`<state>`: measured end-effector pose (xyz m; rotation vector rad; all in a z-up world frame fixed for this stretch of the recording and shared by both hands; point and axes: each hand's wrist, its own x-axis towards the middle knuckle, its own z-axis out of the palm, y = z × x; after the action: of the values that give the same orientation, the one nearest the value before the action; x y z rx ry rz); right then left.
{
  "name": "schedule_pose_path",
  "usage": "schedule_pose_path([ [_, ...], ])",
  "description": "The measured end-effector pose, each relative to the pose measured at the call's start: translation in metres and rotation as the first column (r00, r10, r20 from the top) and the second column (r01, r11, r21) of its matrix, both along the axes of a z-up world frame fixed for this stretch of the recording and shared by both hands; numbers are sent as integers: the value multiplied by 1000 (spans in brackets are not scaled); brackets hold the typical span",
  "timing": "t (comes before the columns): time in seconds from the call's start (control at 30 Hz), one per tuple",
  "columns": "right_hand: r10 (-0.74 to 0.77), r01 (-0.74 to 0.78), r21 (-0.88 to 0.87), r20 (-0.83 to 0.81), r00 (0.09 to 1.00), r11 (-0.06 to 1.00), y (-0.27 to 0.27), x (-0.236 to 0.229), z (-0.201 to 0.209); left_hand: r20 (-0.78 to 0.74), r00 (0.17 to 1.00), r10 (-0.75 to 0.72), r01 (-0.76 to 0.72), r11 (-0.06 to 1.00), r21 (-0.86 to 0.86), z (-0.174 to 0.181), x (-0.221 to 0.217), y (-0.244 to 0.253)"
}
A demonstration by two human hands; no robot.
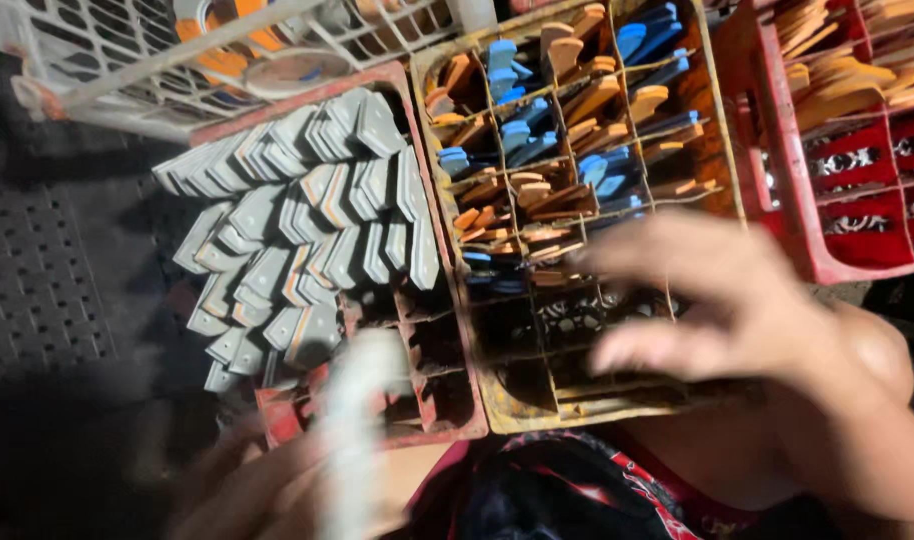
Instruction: The person assembles climbing holds by inserting wooden inserts into gray metal plates and securing them with blue plastic fasteners. The person handles each component by hand, aligns the parts, and places the assembled units into a compartmentalized tray.
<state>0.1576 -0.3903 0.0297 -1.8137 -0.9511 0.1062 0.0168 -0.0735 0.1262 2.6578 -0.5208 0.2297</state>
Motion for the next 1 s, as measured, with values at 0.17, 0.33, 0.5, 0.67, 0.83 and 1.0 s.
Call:
schedule_pose_path([
  [0.17,133,-133,54,21,991,990,22,-33,-15,16,968,-250,242,912,-331,-33,52,-57],
  [0.33,-19,102,213,-362,932,972,-4,-24,-49,-97,941,-325,232,825,-515,-80,100,-84],
  [0.5,-188,195,35,-157,970,980,-9,-8,-46,-524,749,-406,-244,566,-787,-129,94,-87],
  [0.67,-188,263,-575,187,964,775,-30,6,-32,-560,723,-405,-460,323,-827,-169,96,-80],
  [0.83,-234,320,-604,220,947,730,-20,-4,-43,-545,755,-365,-499,219,-839,-180,98,-81],
  [1.0,-231,307,-642,202,952,702,-10,-11,-35,-537,752,-382,-472,256,-844,-182,97,-81],
])
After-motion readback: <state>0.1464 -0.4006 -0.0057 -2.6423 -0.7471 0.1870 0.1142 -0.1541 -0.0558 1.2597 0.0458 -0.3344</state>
